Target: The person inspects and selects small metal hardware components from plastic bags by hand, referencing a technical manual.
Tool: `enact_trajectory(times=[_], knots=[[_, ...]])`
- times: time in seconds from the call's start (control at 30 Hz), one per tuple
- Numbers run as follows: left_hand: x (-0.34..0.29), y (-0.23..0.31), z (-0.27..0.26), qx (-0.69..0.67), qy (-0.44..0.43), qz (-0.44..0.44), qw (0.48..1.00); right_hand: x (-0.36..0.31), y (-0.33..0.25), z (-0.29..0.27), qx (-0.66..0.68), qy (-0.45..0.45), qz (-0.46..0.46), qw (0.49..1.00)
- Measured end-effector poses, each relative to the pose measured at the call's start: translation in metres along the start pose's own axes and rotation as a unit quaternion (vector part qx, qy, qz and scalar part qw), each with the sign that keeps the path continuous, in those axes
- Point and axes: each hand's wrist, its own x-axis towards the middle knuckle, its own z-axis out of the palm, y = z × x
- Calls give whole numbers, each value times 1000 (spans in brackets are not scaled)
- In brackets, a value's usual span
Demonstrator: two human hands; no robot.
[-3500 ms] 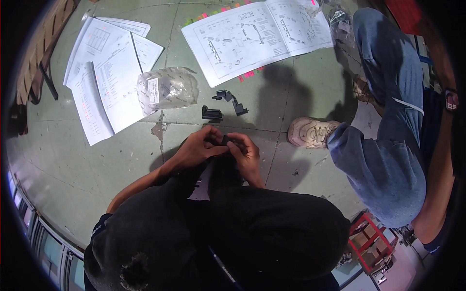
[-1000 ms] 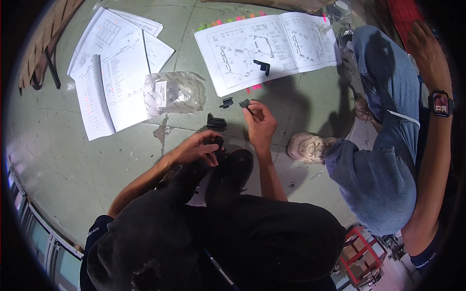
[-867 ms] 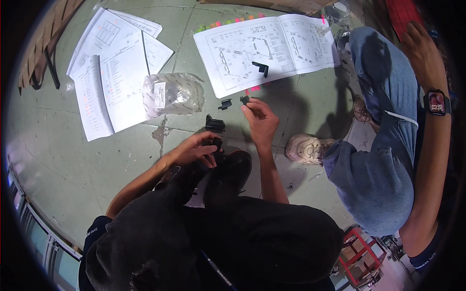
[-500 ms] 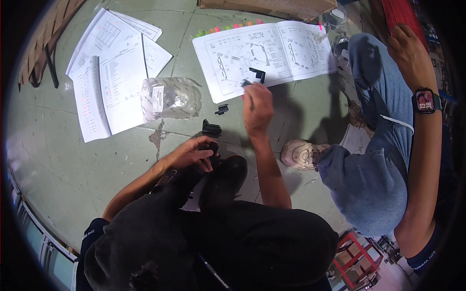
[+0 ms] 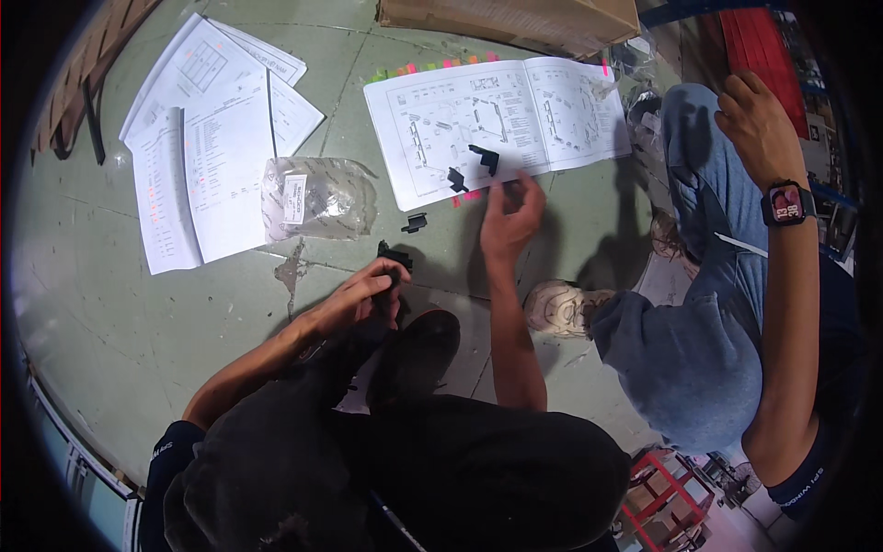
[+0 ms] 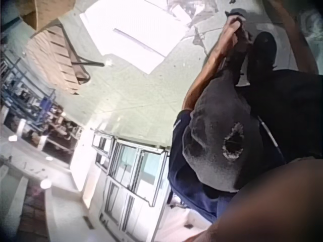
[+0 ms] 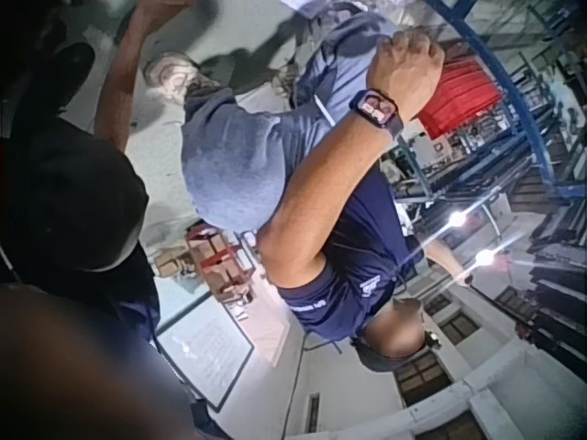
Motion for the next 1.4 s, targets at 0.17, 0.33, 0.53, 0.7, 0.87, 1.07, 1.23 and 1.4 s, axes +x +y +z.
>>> enact_trajectory(times=[0.17, 0.33, 0.53, 0.7, 0.87, 1.07, 1.23, 1.4], knots=[[33, 8, 2, 258, 189, 156, 935, 54, 46, -15, -112, 164, -86, 976], [57, 26, -2, 276, 280, 253, 884, 78, 60, -22, -191, 7, -122, 974], [67, 41, -3, 245, 310, 235, 888, 62, 53, -15, -287, 12, -147, 947], [70, 51, -7, 191, 284, 228, 911, 47, 48, -10, -252, -9, -137, 958], [73, 52, -8, 184, 297, 238, 906, 47, 23, -6, -234, -40, -126, 963], [82, 41, -11, 211, 327, 304, 870, 53, 2, 3, -175, -159, -202, 950], [76, 47, 4, 174, 332, 231, 898, 54, 15, -4, -153, -182, -141, 961], [50, 30, -8, 166, 288, 172, 927, 11, -15, -11, -2, -91, 17, 996]])
